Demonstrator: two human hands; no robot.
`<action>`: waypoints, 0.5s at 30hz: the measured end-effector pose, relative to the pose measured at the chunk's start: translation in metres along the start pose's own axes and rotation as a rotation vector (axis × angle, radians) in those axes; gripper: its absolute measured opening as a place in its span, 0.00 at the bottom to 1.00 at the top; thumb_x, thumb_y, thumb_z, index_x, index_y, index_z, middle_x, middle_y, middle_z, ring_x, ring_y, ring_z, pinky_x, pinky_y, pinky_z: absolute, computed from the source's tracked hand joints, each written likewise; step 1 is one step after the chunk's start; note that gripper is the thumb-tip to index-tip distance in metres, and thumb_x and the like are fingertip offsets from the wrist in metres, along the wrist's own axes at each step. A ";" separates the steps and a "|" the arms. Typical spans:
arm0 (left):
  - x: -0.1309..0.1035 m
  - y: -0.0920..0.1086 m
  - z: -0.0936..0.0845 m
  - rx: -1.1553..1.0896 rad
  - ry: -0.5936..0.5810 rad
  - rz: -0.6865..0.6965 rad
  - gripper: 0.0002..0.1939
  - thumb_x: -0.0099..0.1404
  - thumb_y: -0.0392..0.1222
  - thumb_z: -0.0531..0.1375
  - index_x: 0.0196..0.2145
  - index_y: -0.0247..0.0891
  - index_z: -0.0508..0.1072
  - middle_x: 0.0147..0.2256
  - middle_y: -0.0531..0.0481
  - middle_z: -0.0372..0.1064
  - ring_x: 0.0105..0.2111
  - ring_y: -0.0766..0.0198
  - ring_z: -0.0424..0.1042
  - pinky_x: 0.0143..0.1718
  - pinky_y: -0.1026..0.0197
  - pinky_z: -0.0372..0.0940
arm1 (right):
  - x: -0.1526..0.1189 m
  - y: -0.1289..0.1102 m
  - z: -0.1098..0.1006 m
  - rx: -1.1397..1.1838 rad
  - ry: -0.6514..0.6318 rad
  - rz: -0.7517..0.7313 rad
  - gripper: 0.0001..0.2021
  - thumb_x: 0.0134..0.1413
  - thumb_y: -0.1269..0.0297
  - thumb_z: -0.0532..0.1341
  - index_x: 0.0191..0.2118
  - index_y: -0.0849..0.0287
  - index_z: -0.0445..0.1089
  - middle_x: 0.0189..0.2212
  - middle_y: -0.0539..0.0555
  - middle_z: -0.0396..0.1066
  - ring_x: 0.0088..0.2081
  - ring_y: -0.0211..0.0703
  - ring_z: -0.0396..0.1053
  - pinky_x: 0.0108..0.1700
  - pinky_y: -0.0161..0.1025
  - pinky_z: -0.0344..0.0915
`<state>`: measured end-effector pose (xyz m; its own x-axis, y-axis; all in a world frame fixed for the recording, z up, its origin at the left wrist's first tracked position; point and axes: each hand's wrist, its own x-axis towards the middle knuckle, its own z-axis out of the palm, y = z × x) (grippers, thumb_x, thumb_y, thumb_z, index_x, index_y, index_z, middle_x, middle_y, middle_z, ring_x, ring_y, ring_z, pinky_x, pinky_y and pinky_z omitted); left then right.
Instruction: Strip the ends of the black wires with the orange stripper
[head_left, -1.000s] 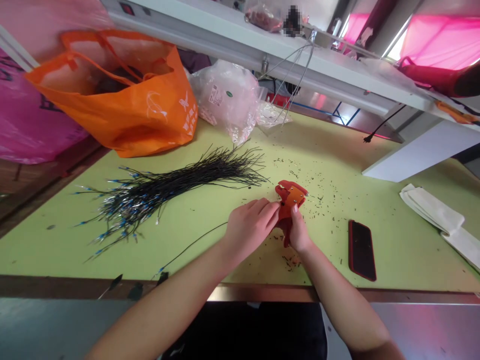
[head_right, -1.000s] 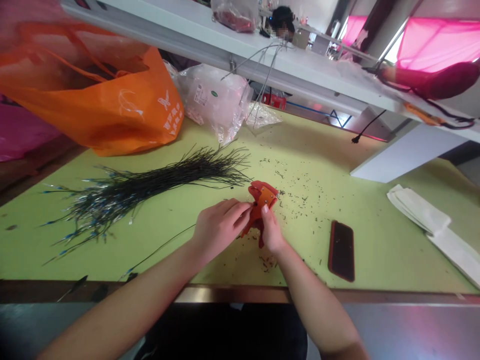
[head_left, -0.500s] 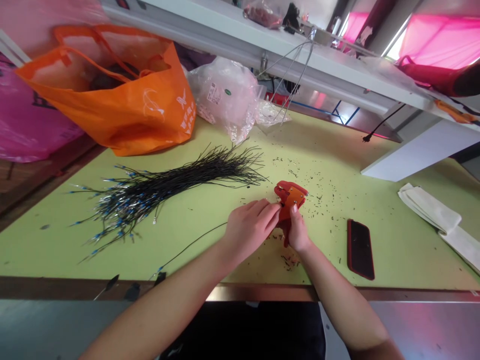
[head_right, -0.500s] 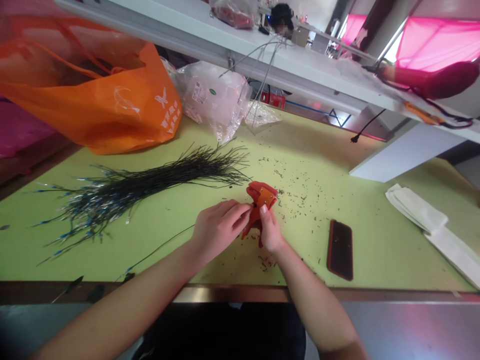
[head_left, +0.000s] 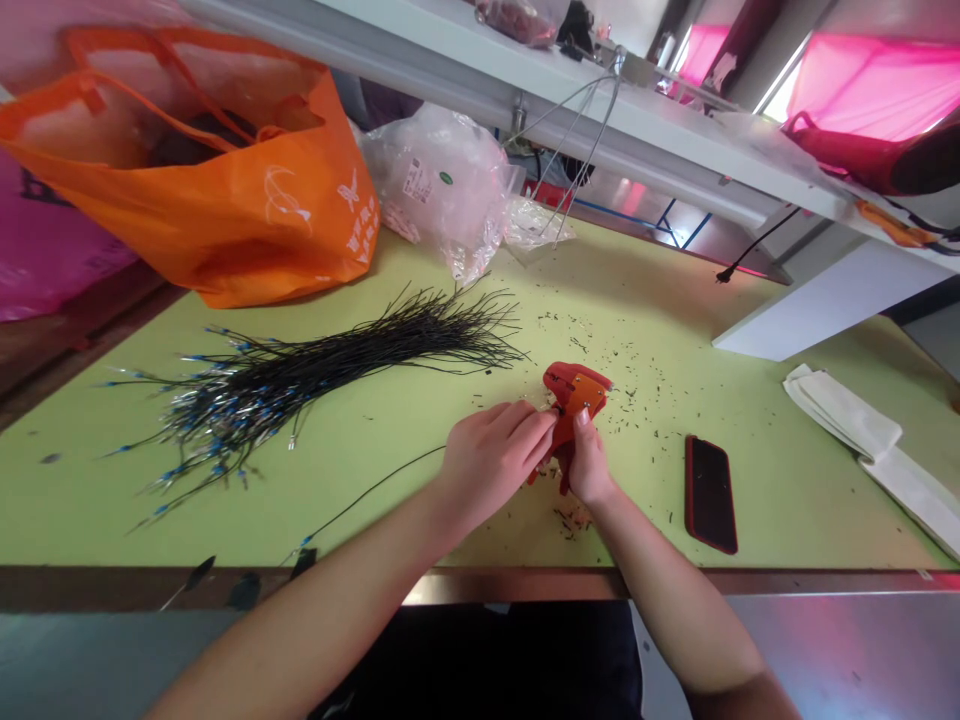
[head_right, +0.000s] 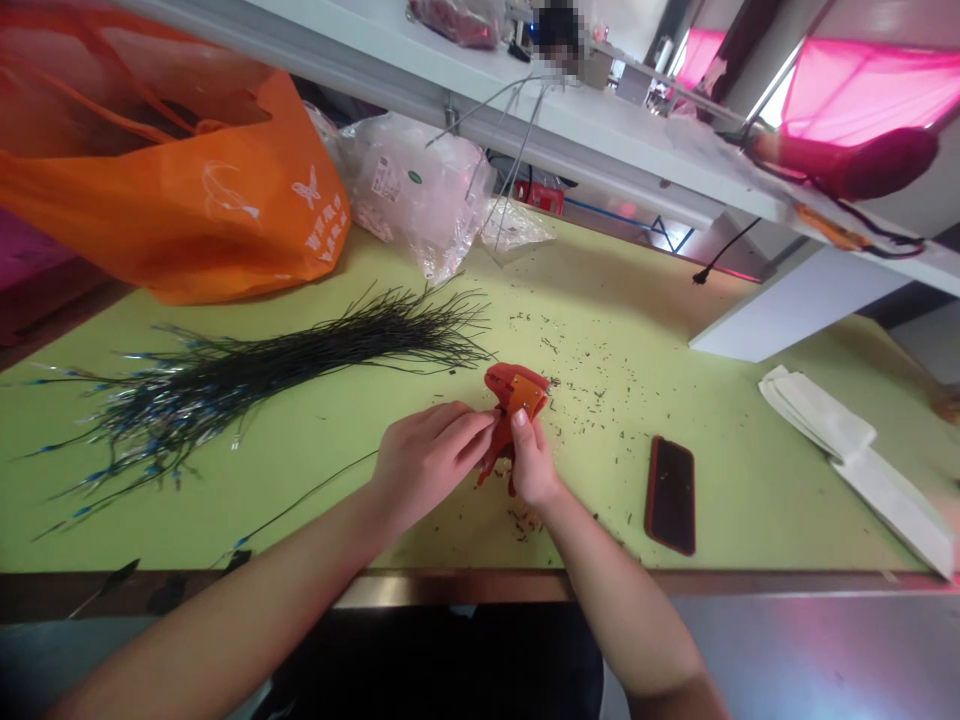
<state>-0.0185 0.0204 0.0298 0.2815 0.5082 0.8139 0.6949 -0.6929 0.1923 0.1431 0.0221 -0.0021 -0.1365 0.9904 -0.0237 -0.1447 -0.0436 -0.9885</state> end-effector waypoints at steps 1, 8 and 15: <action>0.000 0.000 0.000 -0.003 0.001 0.001 0.06 0.76 0.31 0.60 0.39 0.38 0.75 0.28 0.55 0.74 0.26 0.66 0.73 0.28 0.61 0.63 | -0.001 -0.001 0.001 0.003 -0.007 -0.007 0.36 0.58 0.21 0.56 0.29 0.53 0.71 0.20 0.51 0.67 0.22 0.43 0.66 0.23 0.41 0.69; -0.002 -0.001 0.000 -0.018 0.017 0.002 0.06 0.76 0.32 0.60 0.39 0.39 0.74 0.28 0.55 0.75 0.26 0.66 0.74 0.29 0.61 0.64 | -0.004 -0.002 0.002 -0.020 -0.004 -0.015 0.36 0.61 0.23 0.55 0.27 0.54 0.72 0.18 0.51 0.66 0.19 0.42 0.64 0.22 0.42 0.69; 0.000 0.001 -0.004 -0.048 0.038 0.020 0.06 0.74 0.31 0.61 0.39 0.39 0.75 0.29 0.54 0.76 0.26 0.66 0.74 0.30 0.62 0.66 | -0.005 -0.005 0.005 -0.004 -0.026 -0.029 0.36 0.57 0.20 0.56 0.23 0.51 0.65 0.12 0.46 0.59 0.15 0.39 0.59 0.18 0.39 0.62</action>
<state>-0.0202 0.0179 0.0323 0.2687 0.4747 0.8381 0.6568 -0.7268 0.2010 0.1397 0.0170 0.0040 -0.1580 0.9874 0.0085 -0.1448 -0.0147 -0.9893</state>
